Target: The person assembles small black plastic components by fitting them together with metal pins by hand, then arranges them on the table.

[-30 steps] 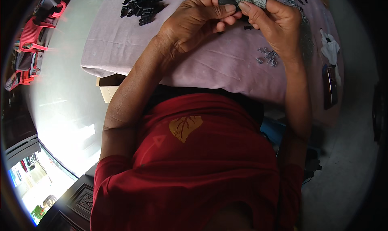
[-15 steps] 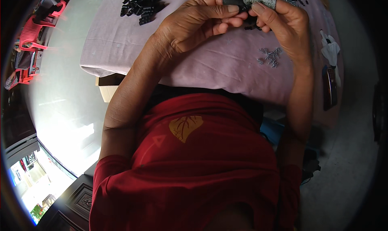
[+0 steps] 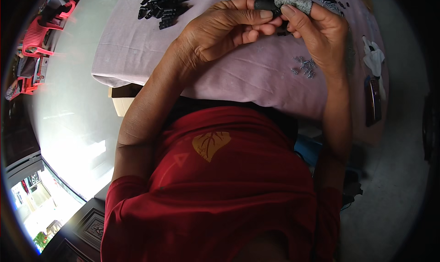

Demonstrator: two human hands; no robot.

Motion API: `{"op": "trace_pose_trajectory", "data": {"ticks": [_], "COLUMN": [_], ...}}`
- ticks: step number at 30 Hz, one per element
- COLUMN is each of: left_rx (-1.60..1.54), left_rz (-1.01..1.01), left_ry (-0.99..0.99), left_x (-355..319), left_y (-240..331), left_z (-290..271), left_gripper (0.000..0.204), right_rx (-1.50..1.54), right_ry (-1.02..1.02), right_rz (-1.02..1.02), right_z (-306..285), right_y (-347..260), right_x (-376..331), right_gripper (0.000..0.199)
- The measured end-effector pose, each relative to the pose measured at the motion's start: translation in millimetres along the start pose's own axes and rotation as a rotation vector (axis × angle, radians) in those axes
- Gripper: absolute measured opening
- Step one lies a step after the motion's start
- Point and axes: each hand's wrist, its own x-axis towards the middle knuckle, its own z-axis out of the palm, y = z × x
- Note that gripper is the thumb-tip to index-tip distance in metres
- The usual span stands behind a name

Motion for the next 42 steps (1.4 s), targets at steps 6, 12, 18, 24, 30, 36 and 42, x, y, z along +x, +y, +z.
{"op": "trace_pose_trajectory", "data": {"ticks": [6,12,18,24,30,36,42], "left_rx": [0.082,0.126,0.021,0.033,0.032,0.098,0.069], "left_rz": [-0.066,-0.063,-0.006,0.002,0.015,-0.012,-0.006], "left_ry": [0.038,0.012,-0.030,-0.004,-0.001,0.026,0.005], "left_x": [-3,-4,-2,-2,-1,-3,-2], "left_y": [2,1,-3,-4,-4,-2,-3], "left_z": [3,0,-8,-2,-1,0,0], "left_gripper": [0.019,0.022,0.019,0.020,0.021,0.023,0.023], "right_rx": [0.018,-0.065,-0.320,-0.506,-0.521,-0.505,-0.518], "right_ry": [-0.029,-0.069,-0.102,-0.045,0.004,-0.025,-0.049], "right_rz": [-0.037,-0.227,-0.320,-0.456,-0.504,-0.449,-0.453], "right_z": [2,4,5,11,14,17,17], "right_y": [2,2,-13,-14,-12,-11,-14], "right_x": [0,4,3,5,5,4,4], "right_gripper": [0.010,0.008,0.021,0.036,0.036,0.036,0.037]}}
